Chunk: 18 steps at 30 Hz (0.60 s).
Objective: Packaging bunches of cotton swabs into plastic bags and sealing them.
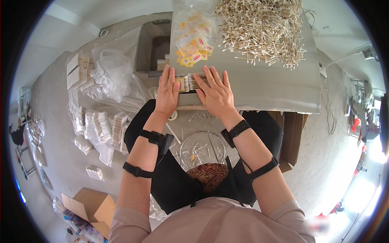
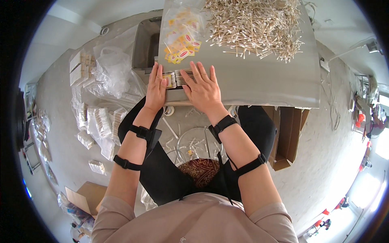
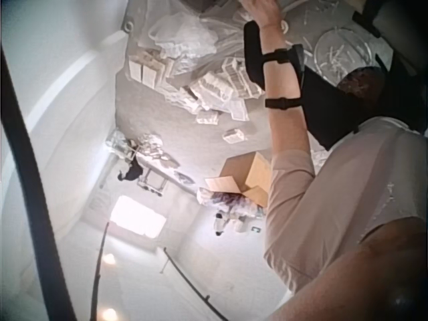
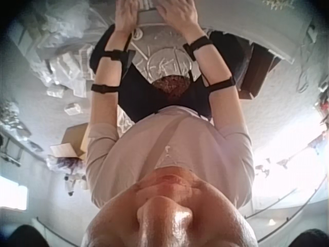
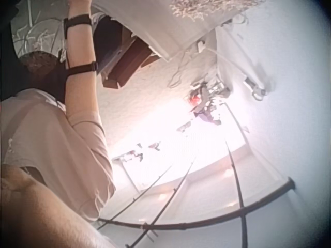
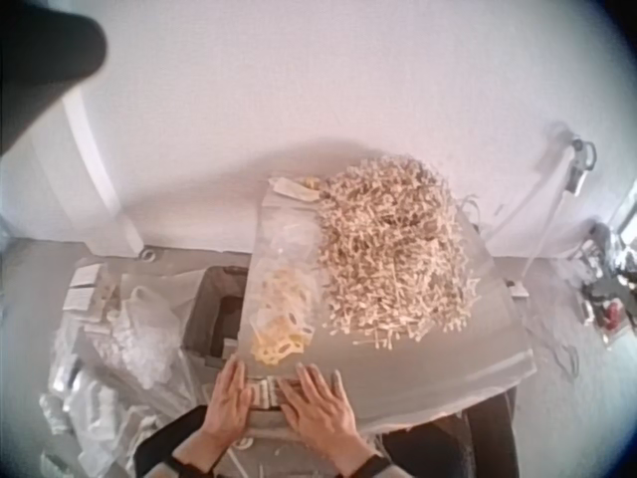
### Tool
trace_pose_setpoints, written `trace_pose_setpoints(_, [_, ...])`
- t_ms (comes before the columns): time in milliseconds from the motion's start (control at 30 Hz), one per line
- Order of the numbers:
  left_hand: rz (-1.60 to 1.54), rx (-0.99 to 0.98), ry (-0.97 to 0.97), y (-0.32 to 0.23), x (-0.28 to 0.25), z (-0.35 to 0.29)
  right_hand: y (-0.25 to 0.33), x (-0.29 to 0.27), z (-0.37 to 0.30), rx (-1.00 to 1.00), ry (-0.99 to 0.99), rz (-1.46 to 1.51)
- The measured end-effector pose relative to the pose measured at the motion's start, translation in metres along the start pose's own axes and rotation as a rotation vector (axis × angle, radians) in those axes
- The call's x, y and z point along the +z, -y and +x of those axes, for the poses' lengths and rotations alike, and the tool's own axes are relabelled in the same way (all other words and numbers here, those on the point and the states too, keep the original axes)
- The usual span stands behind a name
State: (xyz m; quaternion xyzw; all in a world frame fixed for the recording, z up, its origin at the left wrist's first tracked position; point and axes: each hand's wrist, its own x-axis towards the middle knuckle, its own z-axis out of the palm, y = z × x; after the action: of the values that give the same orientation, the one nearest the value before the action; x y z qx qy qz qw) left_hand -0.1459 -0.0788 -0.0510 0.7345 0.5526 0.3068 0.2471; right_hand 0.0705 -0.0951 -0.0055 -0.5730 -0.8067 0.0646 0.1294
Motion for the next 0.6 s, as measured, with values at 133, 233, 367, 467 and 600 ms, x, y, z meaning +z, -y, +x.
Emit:
trace_pose_setpoints(133, [0.053, 0.011, 0.013, 0.0012, -0.0013, -0.0002, 0.0009, -0.0006, 0.0006, -0.014, -0.01, -0.006])
trace_pose_setpoints(233, [0.055, 0.012, 0.014, 0.0001, -0.0009, 0.0007, -0.0001, 0.0007, 0.0006, -0.009, -0.005, -0.012])
trace_pose_setpoints(367, [0.021, 0.014, -0.008, -0.0022, -0.0012, 0.0008, 0.0008, 0.0003, 0.0007, -0.007, 0.007, 0.001])
trace_pose_setpoints(467, [0.021, 0.022, -0.01, -0.0017, -0.0009, 0.001, 0.0001, 0.0004, 0.0009, 0.0, 0.008, 0.004])
trace_pose_setpoints(600, [0.018, 0.014, -0.002, -0.0015, -0.0014, 0.0009, 0.001, -0.0015, 0.0015, 0.002, 0.028, 0.001])
